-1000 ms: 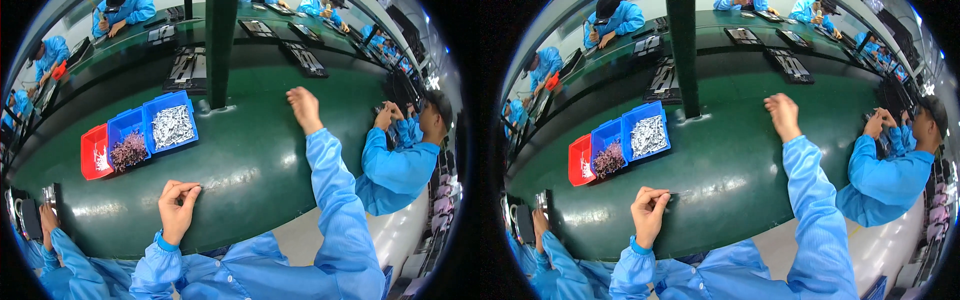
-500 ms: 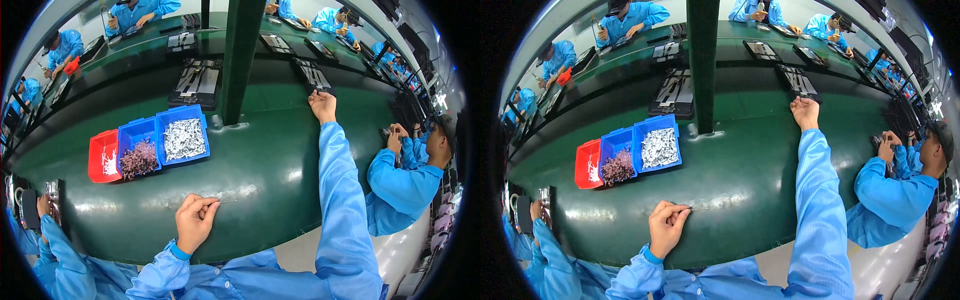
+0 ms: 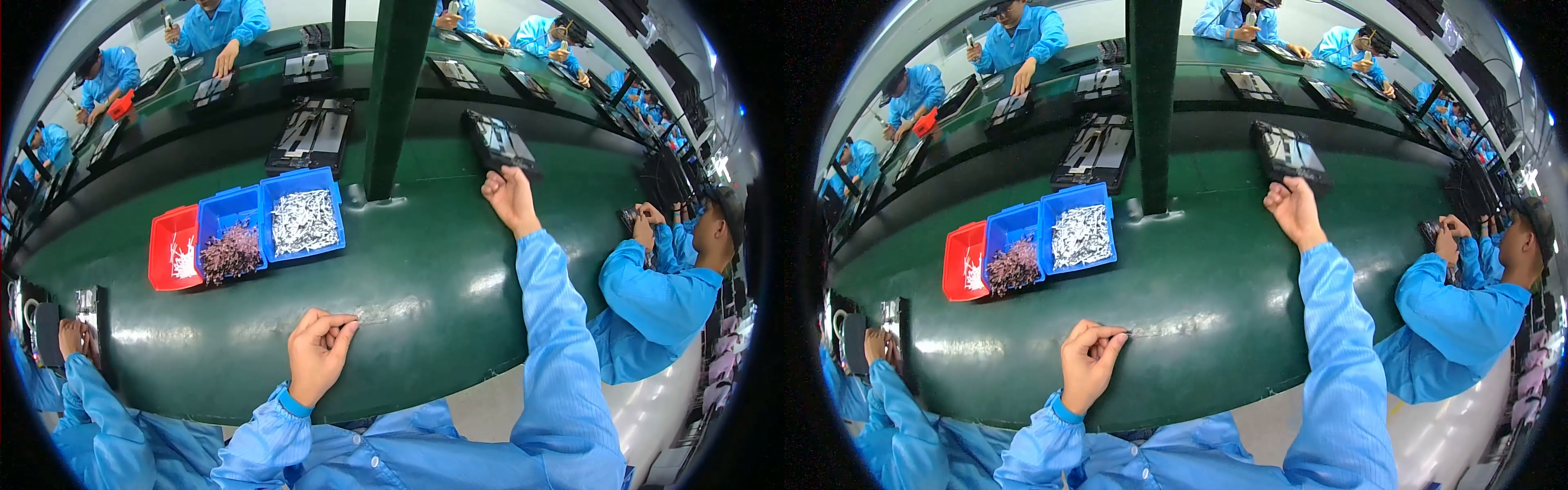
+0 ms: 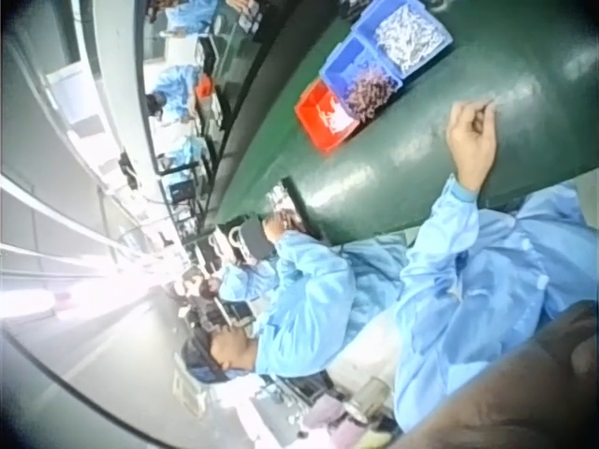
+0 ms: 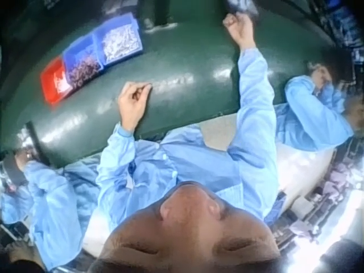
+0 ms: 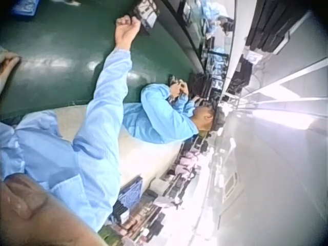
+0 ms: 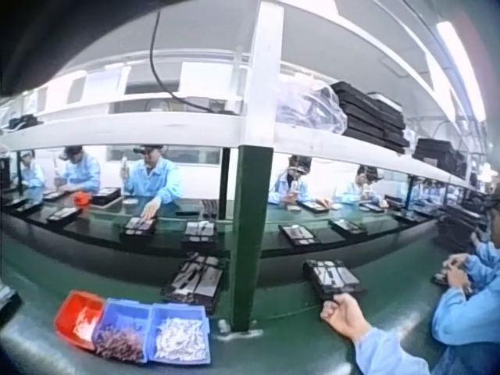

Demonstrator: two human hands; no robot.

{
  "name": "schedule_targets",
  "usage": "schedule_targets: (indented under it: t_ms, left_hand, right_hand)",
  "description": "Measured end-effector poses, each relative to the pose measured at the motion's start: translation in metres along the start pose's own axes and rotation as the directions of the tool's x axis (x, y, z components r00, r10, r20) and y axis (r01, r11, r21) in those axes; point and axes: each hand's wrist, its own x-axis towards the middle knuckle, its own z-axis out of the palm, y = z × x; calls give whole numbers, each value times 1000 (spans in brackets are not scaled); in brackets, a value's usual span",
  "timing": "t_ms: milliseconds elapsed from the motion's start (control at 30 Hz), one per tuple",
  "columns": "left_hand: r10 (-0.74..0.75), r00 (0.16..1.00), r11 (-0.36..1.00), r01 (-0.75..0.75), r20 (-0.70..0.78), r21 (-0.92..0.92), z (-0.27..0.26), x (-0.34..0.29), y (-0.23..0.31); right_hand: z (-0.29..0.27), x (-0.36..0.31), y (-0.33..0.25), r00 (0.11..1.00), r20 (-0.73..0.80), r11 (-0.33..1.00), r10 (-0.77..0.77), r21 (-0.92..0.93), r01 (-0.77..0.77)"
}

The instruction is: The person attaches adhesive strips and components from bins onto electronic tablet assemblies, pressing them down onto the tablet frames by hand.

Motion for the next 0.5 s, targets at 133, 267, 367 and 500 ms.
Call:
schedule_targets:
  t_ms: [133, 267, 367, 500]
  left_hand:
    - [-139, 990, 973, 139, 14, -186, -7, -1, -9]
    - [-359, 930, 808, 354, 82, -471, -13, 1, 0]
    - [-285, 953, 858, 300, 98, -417, -13, -7, -4]
    - [-176, 976, 896, 212, 126, -390, -3, -18, 6]
  right_hand:
    - [43, -89, 45, 989, 34, 978, 142, -158, -135]
    - [78, -194, 88, 925, 70, 924, 374, -116, -365]
    - [97, -265, 107, 797, 110, 802, 594, -156, -576]
    - [113, -330, 125, 633, 238, 672, 737, -146, -726]
